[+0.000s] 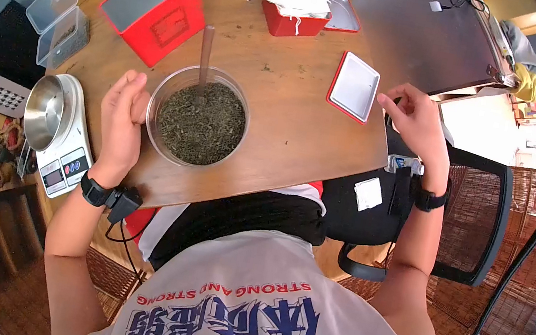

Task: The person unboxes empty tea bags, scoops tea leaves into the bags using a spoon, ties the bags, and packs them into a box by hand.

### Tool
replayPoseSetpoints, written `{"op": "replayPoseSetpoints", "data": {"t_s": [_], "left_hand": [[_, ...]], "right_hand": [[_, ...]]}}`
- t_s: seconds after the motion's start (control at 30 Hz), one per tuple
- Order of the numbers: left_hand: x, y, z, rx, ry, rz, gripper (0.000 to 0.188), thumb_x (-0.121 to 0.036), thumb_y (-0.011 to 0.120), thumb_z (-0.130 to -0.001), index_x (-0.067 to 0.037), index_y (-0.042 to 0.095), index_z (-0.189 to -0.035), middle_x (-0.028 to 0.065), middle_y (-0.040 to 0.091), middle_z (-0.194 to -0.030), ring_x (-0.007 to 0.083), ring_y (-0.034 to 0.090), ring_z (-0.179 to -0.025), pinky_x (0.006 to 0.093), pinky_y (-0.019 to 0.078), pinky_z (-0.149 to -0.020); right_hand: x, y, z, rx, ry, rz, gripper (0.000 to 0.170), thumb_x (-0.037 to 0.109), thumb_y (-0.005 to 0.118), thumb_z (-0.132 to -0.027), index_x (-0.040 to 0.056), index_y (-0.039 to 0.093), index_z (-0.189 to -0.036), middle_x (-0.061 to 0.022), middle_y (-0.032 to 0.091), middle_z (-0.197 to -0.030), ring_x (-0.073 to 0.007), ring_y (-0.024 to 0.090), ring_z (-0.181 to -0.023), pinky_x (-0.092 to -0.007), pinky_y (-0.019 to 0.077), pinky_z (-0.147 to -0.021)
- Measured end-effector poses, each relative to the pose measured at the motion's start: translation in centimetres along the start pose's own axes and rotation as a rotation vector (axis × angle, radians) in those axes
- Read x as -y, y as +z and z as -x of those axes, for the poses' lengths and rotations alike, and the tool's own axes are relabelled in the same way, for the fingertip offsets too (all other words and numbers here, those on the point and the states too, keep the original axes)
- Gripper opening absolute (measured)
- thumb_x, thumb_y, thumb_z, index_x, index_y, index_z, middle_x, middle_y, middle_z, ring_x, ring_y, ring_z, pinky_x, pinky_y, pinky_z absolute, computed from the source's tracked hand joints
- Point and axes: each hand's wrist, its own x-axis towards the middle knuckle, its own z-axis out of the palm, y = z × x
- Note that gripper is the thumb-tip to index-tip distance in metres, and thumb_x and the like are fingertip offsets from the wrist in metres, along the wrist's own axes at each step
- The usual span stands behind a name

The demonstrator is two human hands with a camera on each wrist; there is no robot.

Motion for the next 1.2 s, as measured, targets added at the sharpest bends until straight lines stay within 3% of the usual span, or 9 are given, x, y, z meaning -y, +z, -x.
{"op": "replayPoseSetpoints", "data": {"t_s": [0.1, 0.33, 0.57, 0.63, 0.7, 0.97, 1.03, 1.1, 1.2], "left_hand": [[0.1, 0.1, 0.0, -0.003, -0.005, 0.011, 0.036, -0.021, 0.058, -0.105, -0.017, 0.041, -0.074, -0.0111, 0.025, -0.060, 0.0024, 0.020, -0.052, 0.0278, 0.0145, -0.051], [-0.1, 0.2, 0.2, 0.004, -0.022, -0.008, 0.035, -0.023, 0.058, -0.104, -0.017, 0.040, -0.074, -0.0101, 0.023, -0.061, 0.0038, 0.019, -0.054, 0.0282, 0.0152, -0.053], [0.2, 0.4, 0.1, 0.001, -0.016, 0.013, 0.034, -0.021, 0.058, -0.105, -0.015, 0.044, -0.075, -0.0113, 0.028, -0.060, 0.0014, 0.022, -0.052, 0.0271, 0.0160, -0.050], [0.2, 0.4, 0.0, -0.033, -0.010, -0.014, 0.034, -0.020, 0.058, -0.105, -0.014, 0.045, -0.075, -0.0113, 0.029, -0.060, 0.0015, 0.022, -0.052, 0.0270, 0.0163, -0.050], [0.4, 0.2, -0.1, 0.006, -0.016, 0.031, 0.034, -0.020, 0.058, -0.105, -0.014, 0.045, -0.075, -0.0111, 0.030, -0.059, 0.0015, 0.023, -0.052, 0.0269, 0.0168, -0.050], [0.2, -0.1, -0.3, -0.020, 0.048, 0.067, 0.030, -0.021, 0.058, -0.106, -0.014, 0.046, -0.079, -0.0117, 0.034, -0.062, 0.0002, 0.025, -0.053, 0.0252, 0.0177, -0.049], [-0.7, 0.2, -0.4, -0.194, 0.079, 0.006, 0.020, -0.021, 0.064, -0.101, -0.015, 0.049, -0.091, -0.0099, 0.037, -0.067, 0.0011, 0.026, -0.057, 0.0237, 0.0189, -0.053], [-0.4, 0.0, -0.9, -0.216, 0.185, 0.025, 0.018, -0.019, 0.067, -0.099, -0.014, 0.050, -0.098, -0.0087, 0.042, -0.073, 0.0010, 0.032, -0.062, 0.0228, 0.0226, -0.055], [-0.1, -0.5, -1.3, -0.247, 0.284, 0.026, 0.028, -0.015, 0.072, -0.096, -0.012, 0.049, -0.111, -0.0050, 0.051, -0.088, 0.0027, 0.045, -0.076, 0.0222, 0.0329, -0.064]], "right_hand": [[-0.9, 0.4, -2.1, -0.005, -0.046, 0.078, 0.040, 0.037, 0.080, -0.090, -0.0016, 0.068, -0.092, 0.0006, 0.050, -0.058, -0.0073, 0.044, -0.055, -0.0293, 0.0349, -0.051], [-2.1, 1.9, -3.3, 0.242, 0.242, -0.097, 0.072, 0.059, 0.077, -0.087, -0.0058, 0.067, -0.119, 0.0008, 0.055, -0.071, -0.0071, 0.052, -0.060, -0.0244, 0.0410, -0.049], [-2.6, 2.7, -2.6, 0.384, 0.247, -0.217, 0.068, 0.064, 0.072, -0.089, -0.0025, 0.070, -0.105, 0.0016, 0.058, -0.074, -0.0072, 0.056, -0.062, -0.0232, 0.0439, -0.051], [-3.2, 2.9, -2.5, 0.392, 0.248, -0.280, 0.058, 0.059, 0.070, -0.093, 0.0006, 0.070, -0.099, 0.0024, 0.059, -0.073, -0.0070, 0.057, -0.063, -0.0234, 0.0450, -0.051], [-3.7, 2.7, -2.7, 0.425, 0.236, -0.305, 0.046, 0.046, 0.069, -0.098, 0.0015, 0.071, -0.109, 0.0028, 0.064, -0.080, -0.0051, 0.058, -0.069, -0.0212, 0.0440, -0.057], [-6.5, 3.0, -3.1, 0.239, 0.243, -0.562, 0.025, 0.026, 0.071, -0.099, 0.0021, 0.072, -0.108, -0.0006, 0.071, -0.093, -0.0071, 0.065, -0.083, -0.0256, 0.0529, -0.075], [-7.8, 3.1, -3.6, 0.150, 0.207, -0.861, 0.022, 0.022, 0.068, -0.101, 0.0028, 0.070, -0.113, -0.0024, 0.072, -0.101, -0.0088, 0.066, -0.088, -0.0258, 0.0535, -0.078], [-6.8, 0.8, -4.1, 0.094, 0.250, -0.876, 0.020, 0.015, 0.062, -0.103, 0.0034, 0.067, -0.118, -0.0033, 0.072, -0.106, -0.0119, 0.068, -0.100, -0.0297, 0.0551, -0.092], [-1.6, -3.2, -4.9, -0.009, 0.042, -0.930, 0.023, 0.013, 0.061, -0.103, 0.0040, 0.065, -0.123, -0.0043, 0.072, -0.110, -0.0113, 0.069, -0.102, -0.0294, 0.0549, -0.095]]}}
